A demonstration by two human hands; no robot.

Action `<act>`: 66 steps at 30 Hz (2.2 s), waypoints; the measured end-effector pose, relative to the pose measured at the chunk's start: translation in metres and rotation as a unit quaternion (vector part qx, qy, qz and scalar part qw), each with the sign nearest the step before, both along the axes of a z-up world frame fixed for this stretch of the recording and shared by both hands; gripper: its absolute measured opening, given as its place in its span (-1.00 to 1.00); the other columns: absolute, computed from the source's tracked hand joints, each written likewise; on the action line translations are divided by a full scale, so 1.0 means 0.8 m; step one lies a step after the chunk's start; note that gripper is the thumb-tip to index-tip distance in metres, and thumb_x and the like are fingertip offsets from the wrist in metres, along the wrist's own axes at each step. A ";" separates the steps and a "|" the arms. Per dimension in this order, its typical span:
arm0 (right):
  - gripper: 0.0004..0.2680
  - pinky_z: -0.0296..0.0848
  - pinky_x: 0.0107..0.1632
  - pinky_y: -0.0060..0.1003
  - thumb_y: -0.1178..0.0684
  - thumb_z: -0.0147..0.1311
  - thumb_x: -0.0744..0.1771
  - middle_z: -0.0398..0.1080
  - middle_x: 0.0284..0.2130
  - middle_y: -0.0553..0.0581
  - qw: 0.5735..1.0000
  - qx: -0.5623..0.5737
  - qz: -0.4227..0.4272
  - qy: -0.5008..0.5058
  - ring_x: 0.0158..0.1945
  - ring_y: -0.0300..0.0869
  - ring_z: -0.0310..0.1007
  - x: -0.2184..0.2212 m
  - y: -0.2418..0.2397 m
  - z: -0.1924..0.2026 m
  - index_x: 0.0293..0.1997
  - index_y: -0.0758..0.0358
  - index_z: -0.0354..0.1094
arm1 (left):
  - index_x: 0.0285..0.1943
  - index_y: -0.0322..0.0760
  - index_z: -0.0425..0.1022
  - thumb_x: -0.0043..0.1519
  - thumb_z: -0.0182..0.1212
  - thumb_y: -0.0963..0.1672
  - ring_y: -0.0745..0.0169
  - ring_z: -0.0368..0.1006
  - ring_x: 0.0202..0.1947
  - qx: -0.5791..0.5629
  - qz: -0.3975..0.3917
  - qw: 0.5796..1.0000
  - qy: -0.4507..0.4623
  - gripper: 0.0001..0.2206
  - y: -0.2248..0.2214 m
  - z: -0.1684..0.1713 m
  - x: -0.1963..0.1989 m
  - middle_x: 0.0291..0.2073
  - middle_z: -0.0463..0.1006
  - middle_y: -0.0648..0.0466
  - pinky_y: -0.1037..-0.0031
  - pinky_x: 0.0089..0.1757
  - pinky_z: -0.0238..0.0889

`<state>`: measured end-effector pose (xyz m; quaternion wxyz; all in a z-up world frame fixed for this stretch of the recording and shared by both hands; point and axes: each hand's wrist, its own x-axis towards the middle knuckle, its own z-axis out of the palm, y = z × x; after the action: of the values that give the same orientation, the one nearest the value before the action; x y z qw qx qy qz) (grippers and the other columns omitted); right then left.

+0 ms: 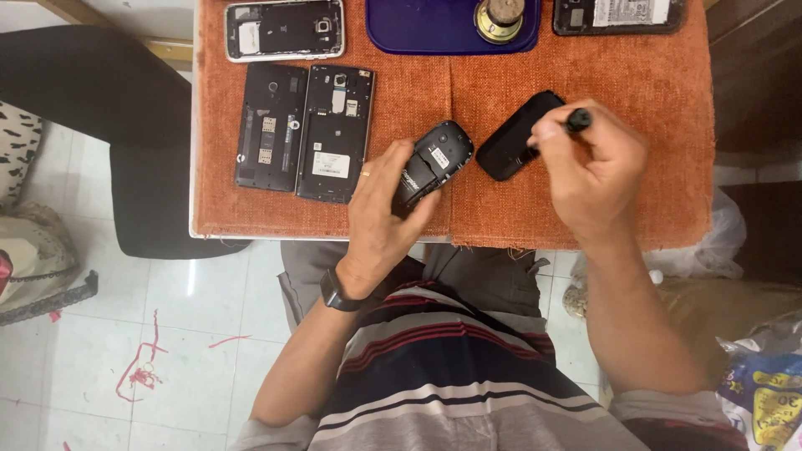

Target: A person uses a precision screwdriver to remove screws from a feature phone during disassembly.

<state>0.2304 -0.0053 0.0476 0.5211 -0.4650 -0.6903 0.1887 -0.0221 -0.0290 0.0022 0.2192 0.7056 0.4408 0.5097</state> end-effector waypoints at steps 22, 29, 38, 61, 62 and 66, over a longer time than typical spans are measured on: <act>-0.78 0.24 -0.73 -0.44 0.04 -0.01 0.42 0.29 -0.79 0.31 0.931 -0.283 -0.004 0.228 -0.80 -0.21 0.31 -0.093 -0.020 -0.044 -0.12 0.46 0.45 | 0.10 -0.17 0.45 0.15 0.47 -0.09 -0.23 0.59 -0.08 -0.007 -0.025 0.993 0.114 -0.62 -0.005 0.003 0.010 0.12 0.44 -0.11 0.06 -0.13 0.56; -0.79 0.21 -0.75 -0.40 0.07 0.03 0.41 0.27 -0.80 0.31 0.940 -0.256 -0.023 0.225 -0.81 -0.20 0.28 -0.094 -0.017 -0.063 -0.09 0.49 0.46 | 0.07 -0.14 0.41 0.21 0.41 -0.09 -0.23 0.57 -0.11 -0.010 -0.026 0.991 0.130 -0.68 -0.002 -0.004 0.014 0.10 0.37 -0.11 0.07 -0.15 0.56; -0.80 0.28 -0.76 -0.36 0.09 0.03 0.41 0.27 -0.80 0.37 0.950 -0.231 -0.024 0.208 -0.79 -0.14 0.33 -0.098 -0.020 -0.061 -0.12 0.51 0.47 | -0.11 -0.20 0.41 0.22 0.41 -0.11 -0.28 0.55 -0.01 -0.009 -0.034 0.994 0.101 -0.76 -0.003 -0.003 0.011 0.15 0.37 -0.17 0.06 -0.11 0.54; -0.74 0.39 -0.55 -0.40 0.22 0.01 0.41 0.42 -0.56 0.28 0.979 -0.140 -0.019 0.147 -0.63 -0.23 0.34 -0.107 -0.027 -0.021 0.24 0.53 0.31 | -0.09 -0.41 0.45 0.16 0.36 -0.24 0.18 0.56 -0.43 -0.295 -0.092 0.863 -0.400 -0.79 0.030 0.013 0.028 -0.43 0.50 -0.04 0.40 -0.56 0.58; -0.73 0.49 -0.41 -0.27 0.24 0.04 0.40 0.46 -0.41 0.34 0.991 -0.089 0.000 0.104 -0.52 -0.18 0.43 -0.108 -0.030 -0.027 0.27 0.46 0.31 | -0.12 -0.39 0.45 0.14 0.33 -0.24 0.23 0.53 -0.48 -0.291 -0.094 0.855 -0.418 -0.81 0.032 0.009 0.028 -0.45 0.48 -0.03 0.46 -0.61 0.51; -0.67 0.60 -0.04 -0.02 0.35 0.14 0.34 0.49 -0.08 0.38 0.998 -0.005 0.055 0.026 -0.10 0.06 0.57 -0.110 -0.025 -0.037 0.28 0.35 0.35 | -0.14 -0.39 0.46 0.06 0.24 -0.22 0.29 0.47 -0.55 -0.265 -0.105 0.857 -0.428 -0.79 0.046 -0.032 0.022 -0.49 0.44 -0.04 0.45 -0.66 0.38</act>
<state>0.1422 -0.0253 0.0178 0.5257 -0.4241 -0.6998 0.2326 -0.0042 0.0078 -0.0231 0.6176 0.3747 0.3452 0.5992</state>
